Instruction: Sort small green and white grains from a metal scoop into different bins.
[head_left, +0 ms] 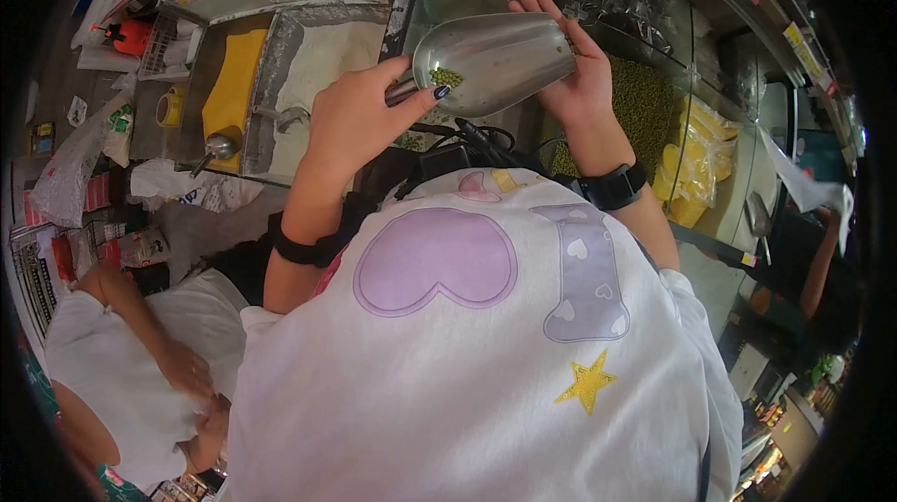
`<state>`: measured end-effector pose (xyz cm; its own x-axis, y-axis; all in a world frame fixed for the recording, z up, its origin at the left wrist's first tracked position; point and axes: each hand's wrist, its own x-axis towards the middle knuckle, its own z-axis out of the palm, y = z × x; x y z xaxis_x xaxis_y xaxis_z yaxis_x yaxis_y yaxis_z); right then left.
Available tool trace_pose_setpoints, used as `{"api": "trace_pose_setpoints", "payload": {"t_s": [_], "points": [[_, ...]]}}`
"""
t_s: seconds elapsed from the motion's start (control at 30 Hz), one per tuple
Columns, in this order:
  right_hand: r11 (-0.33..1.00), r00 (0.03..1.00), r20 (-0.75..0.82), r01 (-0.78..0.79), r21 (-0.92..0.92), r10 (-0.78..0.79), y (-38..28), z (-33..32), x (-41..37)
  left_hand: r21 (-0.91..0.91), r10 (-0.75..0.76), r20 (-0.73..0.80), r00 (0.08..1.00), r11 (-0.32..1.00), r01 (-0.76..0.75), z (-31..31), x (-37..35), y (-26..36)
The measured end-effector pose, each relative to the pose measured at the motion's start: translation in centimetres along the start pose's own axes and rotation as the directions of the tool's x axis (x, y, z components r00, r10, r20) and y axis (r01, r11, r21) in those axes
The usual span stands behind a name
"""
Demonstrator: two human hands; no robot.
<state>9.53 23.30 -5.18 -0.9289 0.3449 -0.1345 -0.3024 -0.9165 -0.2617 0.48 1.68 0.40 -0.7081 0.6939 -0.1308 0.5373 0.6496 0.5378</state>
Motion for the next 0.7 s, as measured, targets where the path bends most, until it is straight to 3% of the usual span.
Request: {"api": "trace_pose_setpoints", "payload": {"t_s": [0.7], "points": [[0.998,1.0,-0.026,0.0,-0.066,-0.002,0.11,0.41,-0.12,0.009,0.016,-0.007,1.0,1.0,-0.016,0.35,0.11,-0.34]]}}
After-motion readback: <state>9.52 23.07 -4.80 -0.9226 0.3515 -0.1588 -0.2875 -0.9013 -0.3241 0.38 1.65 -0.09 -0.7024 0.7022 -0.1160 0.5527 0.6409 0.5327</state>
